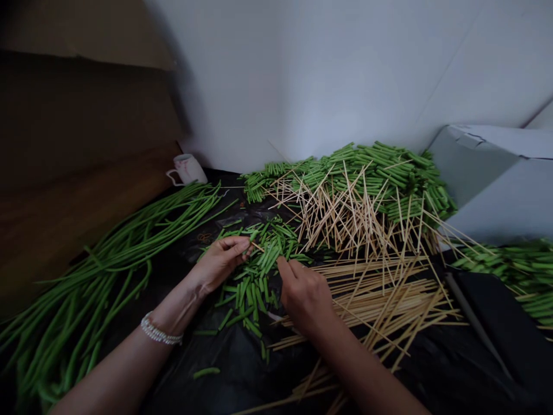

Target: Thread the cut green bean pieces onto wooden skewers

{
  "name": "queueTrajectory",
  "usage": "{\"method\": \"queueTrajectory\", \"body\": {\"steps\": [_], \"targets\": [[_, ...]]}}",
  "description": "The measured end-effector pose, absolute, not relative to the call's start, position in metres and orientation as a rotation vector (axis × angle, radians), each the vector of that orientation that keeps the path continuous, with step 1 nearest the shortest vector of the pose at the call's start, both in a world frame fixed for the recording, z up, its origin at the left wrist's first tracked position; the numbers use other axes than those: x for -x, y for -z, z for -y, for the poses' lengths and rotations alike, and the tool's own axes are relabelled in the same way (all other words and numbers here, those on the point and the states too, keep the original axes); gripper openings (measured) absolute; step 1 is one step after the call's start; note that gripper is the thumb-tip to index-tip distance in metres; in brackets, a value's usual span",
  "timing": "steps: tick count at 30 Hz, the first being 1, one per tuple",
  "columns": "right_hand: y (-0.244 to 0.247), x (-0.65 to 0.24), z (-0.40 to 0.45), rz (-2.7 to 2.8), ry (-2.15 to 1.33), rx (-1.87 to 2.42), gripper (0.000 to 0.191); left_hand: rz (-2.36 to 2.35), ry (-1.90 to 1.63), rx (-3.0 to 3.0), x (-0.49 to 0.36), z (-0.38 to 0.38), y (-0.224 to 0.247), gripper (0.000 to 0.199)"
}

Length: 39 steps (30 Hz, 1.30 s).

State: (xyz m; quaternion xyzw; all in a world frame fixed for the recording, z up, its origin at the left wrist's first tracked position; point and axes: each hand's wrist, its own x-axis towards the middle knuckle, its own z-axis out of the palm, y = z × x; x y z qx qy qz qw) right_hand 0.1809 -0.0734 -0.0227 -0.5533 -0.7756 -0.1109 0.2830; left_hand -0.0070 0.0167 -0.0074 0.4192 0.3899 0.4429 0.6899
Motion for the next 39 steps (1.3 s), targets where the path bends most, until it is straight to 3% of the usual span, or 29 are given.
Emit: {"method": "queueTrajectory", "body": {"steps": [4, 11, 17, 23, 29, 35, 39], "targets": [[0.0205, -0.1796, 0.0729, 2.033, -0.015, 1.497, 0.026, -0.853, -0.971, -0.944, 0.0065, -0.0154, 0.008, 0.024], [0.0203, -0.181, 0.0757, 2.081, 0.383, 1.457, 0.035, -0.872, -0.956, -0.911, 0.0043, -0.0139, 0.0096, 0.025], [0.0156, -0.1781, 0.0717, 1.981, -0.156, 1.448, 0.026, -0.879, -0.959, -0.919, 0.0025, -0.0126, 0.009, 0.027], [0.0209, -0.1807, 0.0753, 2.084, 0.283, 1.461, 0.037, -0.878, -0.951, -0.906, 0.0011, -0.0112, 0.0112, 0.026], [0.0135, -0.1781, 0.0725, 1.99, -0.182, 1.47, 0.026, -0.888, -0.931, -0.895, 0.0005, -0.0106, 0.0118, 0.027], [0.0204, -0.1801, 0.076, 2.081, 0.258, 1.499, 0.039, -0.898, -0.936, -0.887, -0.0005, -0.011, 0.0126, 0.028], [0.0136, -0.1786, 0.074, 1.998, -0.066, 1.487, 0.027, -0.888, -0.941, -0.921, -0.0006, -0.0104, 0.0134, 0.025]]}}
